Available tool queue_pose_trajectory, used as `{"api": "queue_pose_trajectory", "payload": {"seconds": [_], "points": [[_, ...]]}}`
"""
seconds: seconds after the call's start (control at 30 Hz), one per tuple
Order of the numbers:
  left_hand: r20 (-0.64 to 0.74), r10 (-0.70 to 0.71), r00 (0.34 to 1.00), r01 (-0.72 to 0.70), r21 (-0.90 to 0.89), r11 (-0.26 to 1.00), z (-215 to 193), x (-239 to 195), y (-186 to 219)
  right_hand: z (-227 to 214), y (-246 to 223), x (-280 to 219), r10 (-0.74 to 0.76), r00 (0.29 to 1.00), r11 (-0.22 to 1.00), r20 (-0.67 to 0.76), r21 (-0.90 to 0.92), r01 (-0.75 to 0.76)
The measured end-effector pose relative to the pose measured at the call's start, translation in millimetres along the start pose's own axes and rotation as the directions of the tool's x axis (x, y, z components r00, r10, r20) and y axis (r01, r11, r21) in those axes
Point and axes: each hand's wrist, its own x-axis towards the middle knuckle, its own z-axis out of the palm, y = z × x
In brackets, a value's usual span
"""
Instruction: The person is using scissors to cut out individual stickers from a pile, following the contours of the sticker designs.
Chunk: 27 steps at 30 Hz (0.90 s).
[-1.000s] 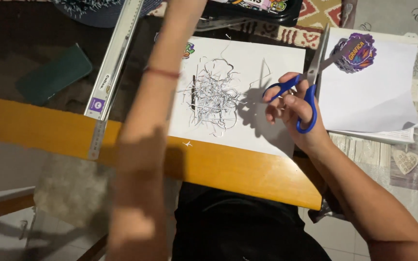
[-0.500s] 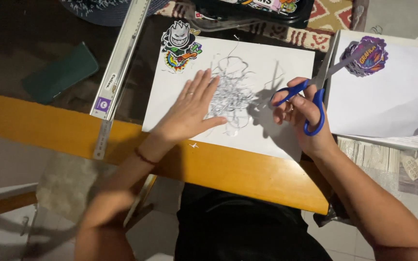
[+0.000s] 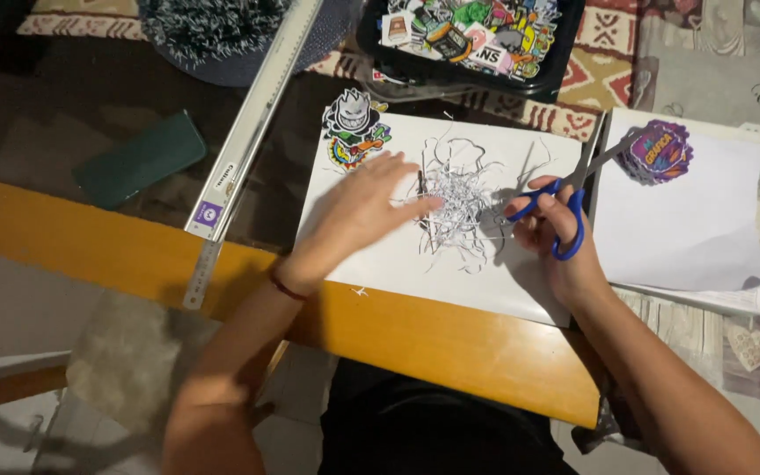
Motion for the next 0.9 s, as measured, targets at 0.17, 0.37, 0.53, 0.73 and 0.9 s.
{"api": "queue_pose_trajectory", "payload": {"seconds": [0.17, 0.37, 0.53, 0.73, 0.9], "points": [[-0.417, -0.016, 0.909, 0.111, 0.204, 0.973, 3, 58, -95, 2, 2, 2, -0.011, 1.000, 0.999, 0.013, -0.035, 0.011], [-0.540, -0.122, 0.833, 0.360, 0.360, 0.861, 4, 110, -154, 5, -6, -4, 0.036, 0.999, 0.999, 0.006, 0.008, -0.036], [-0.345, -0.325, 0.880, 0.412, 0.219, 0.884, -10, 107, -142, 9, -10, -6, 0.030, 0.998, 1.000, 0.054, -0.008, -0.029], [-0.414, -0.239, 0.878, 0.379, 0.298, 0.876, 4, 118, -162, 12, -13, -7, 0.010, 0.996, 1.000, 0.083, 0.013, -0.011], [-0.408, -0.268, 0.873, 0.378, 0.217, 0.900, -3, 115, -156, 11, -10, -5, -0.012, 0.994, 1.000, 0.109, 0.023, 0.010]]}}
